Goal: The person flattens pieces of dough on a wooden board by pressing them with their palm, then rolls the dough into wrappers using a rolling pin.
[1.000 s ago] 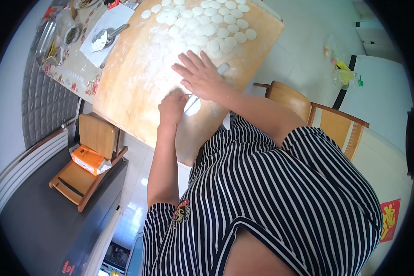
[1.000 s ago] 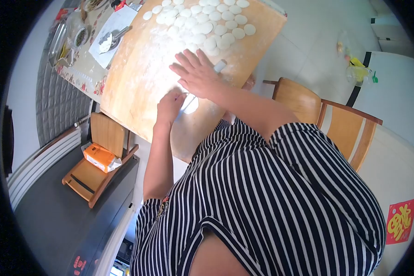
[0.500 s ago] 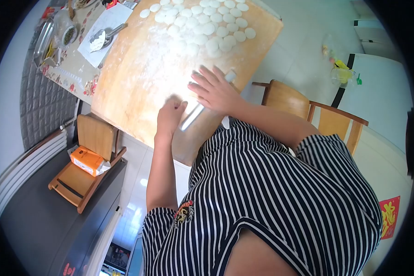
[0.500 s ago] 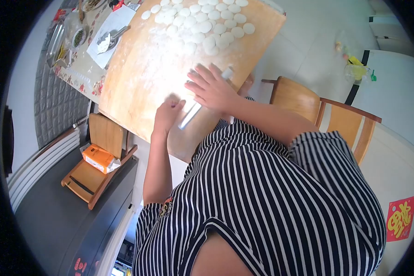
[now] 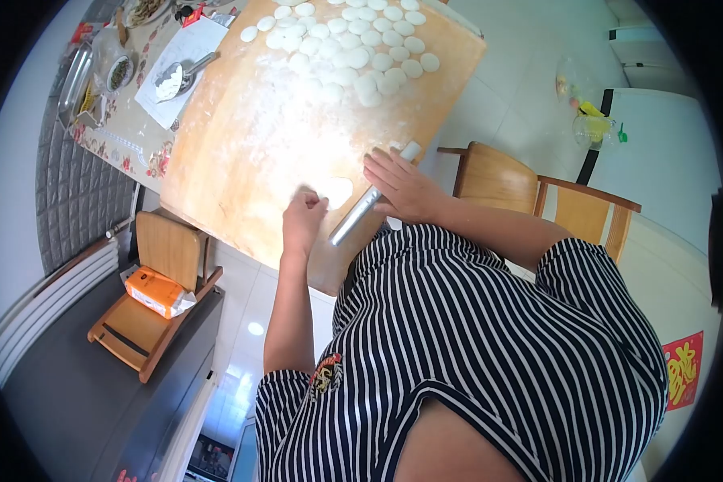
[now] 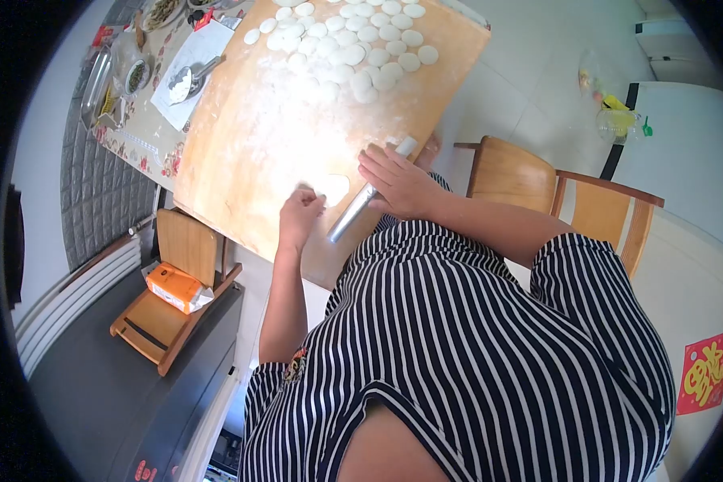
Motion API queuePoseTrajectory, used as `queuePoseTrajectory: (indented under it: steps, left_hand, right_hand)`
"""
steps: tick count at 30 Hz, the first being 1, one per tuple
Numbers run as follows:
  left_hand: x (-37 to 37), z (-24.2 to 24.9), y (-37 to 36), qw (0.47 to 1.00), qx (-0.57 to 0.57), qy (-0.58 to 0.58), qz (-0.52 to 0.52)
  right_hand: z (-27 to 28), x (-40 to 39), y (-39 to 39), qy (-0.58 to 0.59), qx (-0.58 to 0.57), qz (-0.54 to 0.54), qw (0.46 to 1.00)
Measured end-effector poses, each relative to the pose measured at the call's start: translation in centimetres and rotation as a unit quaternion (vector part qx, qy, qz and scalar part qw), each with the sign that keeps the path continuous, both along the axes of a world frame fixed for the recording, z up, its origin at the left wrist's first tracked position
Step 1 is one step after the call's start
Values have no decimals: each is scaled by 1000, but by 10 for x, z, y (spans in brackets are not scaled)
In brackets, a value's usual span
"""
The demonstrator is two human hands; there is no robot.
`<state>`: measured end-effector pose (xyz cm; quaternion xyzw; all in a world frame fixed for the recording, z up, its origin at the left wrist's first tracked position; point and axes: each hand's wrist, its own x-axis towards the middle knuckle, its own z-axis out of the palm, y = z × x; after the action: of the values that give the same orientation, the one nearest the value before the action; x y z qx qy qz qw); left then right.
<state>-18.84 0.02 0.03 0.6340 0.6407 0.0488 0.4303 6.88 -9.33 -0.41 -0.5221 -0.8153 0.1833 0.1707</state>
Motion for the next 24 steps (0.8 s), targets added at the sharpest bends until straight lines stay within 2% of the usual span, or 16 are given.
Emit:
queuePoseTrajectory:
  steps: [2,3,5,8,13,14,15,16,17,18,20,21,23,24]
  left_hand:
    - [0,0,-3,998,-35,0,-54]
    - [4,-4,0,997,2,23,-72]
    - [16,3,12,997,5,33,-66]
    - [27,9,28,994,45,40,-86]
    - [11,-2,37,973,110,-41,-200]
    - [10,-4,32,973,111,-45,-199]
    - [7,-7,25,984,103,-18,-141]
    - [3,-8,19,992,94,10,-82]
    - [2,-3,15,999,44,-9,-24]
    - [-3,-10,12,999,44,-10,-23]
    - [-19,-30,7,988,-113,-106,5]
    - [-17,-25,8,988,-113,-104,6]
    - [-3,-7,11,997,-10,33,-70]
    - [4,1,14,997,-11,36,-70]
  right_hand:
    - [6,-10,13,-46,15,-34,998]
    - [7,-16,26,-44,15,-34,998]
    - [2,-32,61,-104,86,-54,989]
    - [-8,-49,101,-100,113,-82,985]
    - [-2,-39,74,-100,103,-88,986]
    - [-3,-32,59,-111,55,-50,991]
    - [-4,-24,44,-121,6,-12,993]
    - [-4,-15,29,-124,5,-10,992]
    - [-4,-6,14,-79,10,14,997]
    - [-5,1,4,-34,14,39,999]
    - [-5,2,2,-33,12,44,998]
    - [2,-1,9,-50,2,36,998]
    - [1,-13,31,-67,-9,29,997]
    - [-5,-21,49,-77,54,9,995]
